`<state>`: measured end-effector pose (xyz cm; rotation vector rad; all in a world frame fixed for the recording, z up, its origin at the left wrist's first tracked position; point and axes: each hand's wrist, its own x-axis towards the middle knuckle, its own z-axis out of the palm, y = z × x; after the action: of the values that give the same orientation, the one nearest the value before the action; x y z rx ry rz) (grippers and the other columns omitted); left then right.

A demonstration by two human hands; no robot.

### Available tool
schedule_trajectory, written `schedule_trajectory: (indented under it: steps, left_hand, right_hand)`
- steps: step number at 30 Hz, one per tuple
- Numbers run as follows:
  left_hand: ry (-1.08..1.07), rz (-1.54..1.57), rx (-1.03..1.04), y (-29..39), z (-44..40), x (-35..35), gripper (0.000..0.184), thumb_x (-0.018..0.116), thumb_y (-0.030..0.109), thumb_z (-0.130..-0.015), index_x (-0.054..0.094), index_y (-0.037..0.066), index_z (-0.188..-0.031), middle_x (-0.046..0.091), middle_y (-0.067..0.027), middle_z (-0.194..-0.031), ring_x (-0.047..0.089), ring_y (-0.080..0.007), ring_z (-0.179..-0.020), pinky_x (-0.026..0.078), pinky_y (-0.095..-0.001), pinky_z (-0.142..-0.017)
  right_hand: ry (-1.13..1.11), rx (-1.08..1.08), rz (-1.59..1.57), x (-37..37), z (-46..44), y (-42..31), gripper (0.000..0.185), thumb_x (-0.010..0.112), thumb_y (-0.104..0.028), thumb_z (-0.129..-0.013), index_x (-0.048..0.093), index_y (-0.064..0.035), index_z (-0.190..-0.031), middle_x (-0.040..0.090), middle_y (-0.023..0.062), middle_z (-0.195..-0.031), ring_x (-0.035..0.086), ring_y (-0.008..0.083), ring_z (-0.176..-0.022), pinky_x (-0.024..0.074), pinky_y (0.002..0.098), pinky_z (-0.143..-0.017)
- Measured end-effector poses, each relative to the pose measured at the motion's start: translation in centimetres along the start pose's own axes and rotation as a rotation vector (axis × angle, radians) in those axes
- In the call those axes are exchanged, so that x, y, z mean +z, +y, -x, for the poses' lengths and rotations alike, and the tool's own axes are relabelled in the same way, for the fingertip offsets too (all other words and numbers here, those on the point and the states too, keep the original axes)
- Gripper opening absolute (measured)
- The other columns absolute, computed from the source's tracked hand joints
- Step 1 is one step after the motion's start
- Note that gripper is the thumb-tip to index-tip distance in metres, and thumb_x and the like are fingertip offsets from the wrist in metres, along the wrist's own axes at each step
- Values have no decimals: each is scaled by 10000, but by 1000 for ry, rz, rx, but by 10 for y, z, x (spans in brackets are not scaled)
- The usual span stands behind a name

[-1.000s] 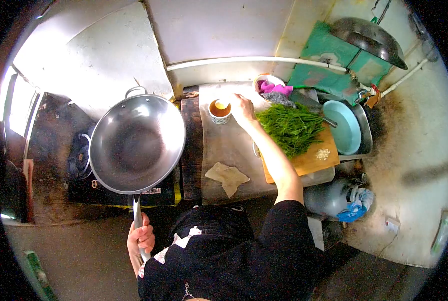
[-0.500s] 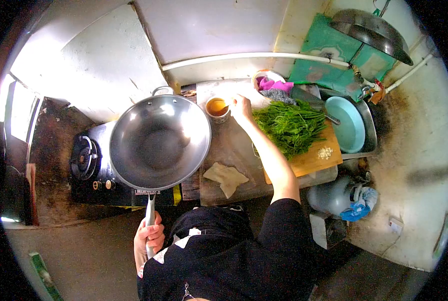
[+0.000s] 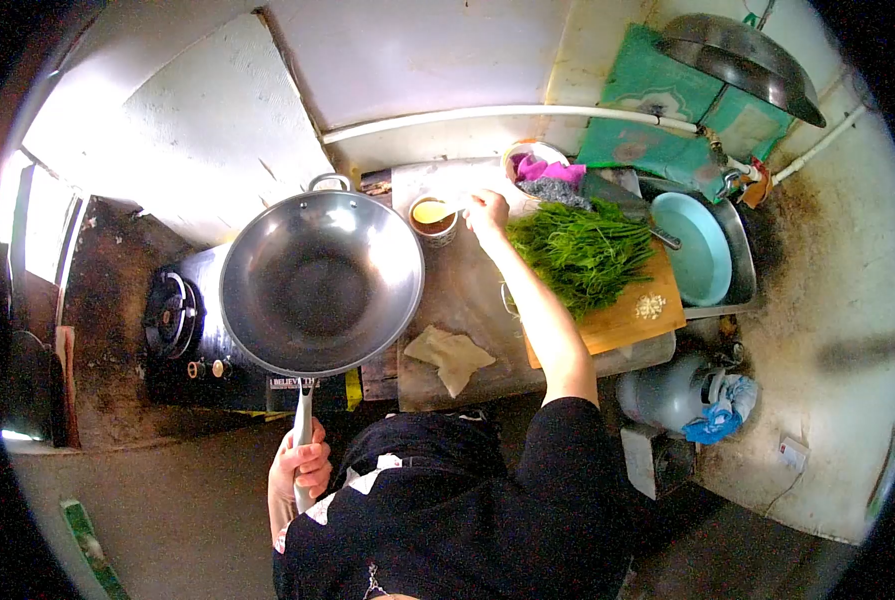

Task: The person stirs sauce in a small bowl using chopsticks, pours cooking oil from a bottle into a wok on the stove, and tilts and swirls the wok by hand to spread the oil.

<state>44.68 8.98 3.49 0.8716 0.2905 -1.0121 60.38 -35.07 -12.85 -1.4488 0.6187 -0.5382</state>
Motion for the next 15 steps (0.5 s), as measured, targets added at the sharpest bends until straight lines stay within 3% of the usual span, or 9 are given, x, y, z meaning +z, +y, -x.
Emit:
schedule_trajectory:
  steps: [4, 6, 10, 12, 15]
  left_hand:
    - [-11, -5, -1, -3, -4, -3, 210, 610, 83, -743, 406, 70, -788, 345, 25, -509, 332, -54, -337, 316, -235, -278]
    - [-29, -27, -8, -3, -6, -4, 211, 610, 94, -748, 406, 73, -795, 343, 27, -513, 336, -56, -342, 327, -237, -286]
    - [-30, -35, -4, -5, -11, -3, 209, 609, 94, -750, 406, 73, -796, 344, 26, -513, 341, -57, -344, 335, -238, -293]
    - [-6, -65, -10, -5, -13, -1, 203, 605, 91, -751, 409, 71, -799, 346, 23, -513, 345, -62, -343, 338, -240, -294]
    - [-28, -60, 8, -7, -16, -1, 195, 601, 90, -753, 413, 71, -804, 348, 21, -513, 350, -68, -342, 336, -241, -294]
  right_hand:
    - [-3, 3, -39, -2, 4, -4, 90, 590, -73, -810, 609, 11, -785, 533, 43, -541, 429, 85, -349, 286, 223, -305]
    - [-13, -4, -93, -1, 8, -10, 158, 494, -5, -800, 535, -29, -649, 513, 41, -515, 432, 82, -365, 293, 230, -300]
    - [-12, 7, -80, -3, 4, -8, 165, 492, -3, -803, 531, -28, -645, 509, 40, -512, 423, 80, -362, 286, 228, -301]
    - [-18, -2, -45, -4, 2, -6, 88, 586, -75, -805, 599, 2, -764, 525, 39, -538, 423, 78, -356, 272, 218, -309]
    - [-4, -5, -65, -5, 3, -7, 99, 584, -81, -805, 597, -3, -746, 523, 36, -539, 423, 78, -358, 269, 217, -311]
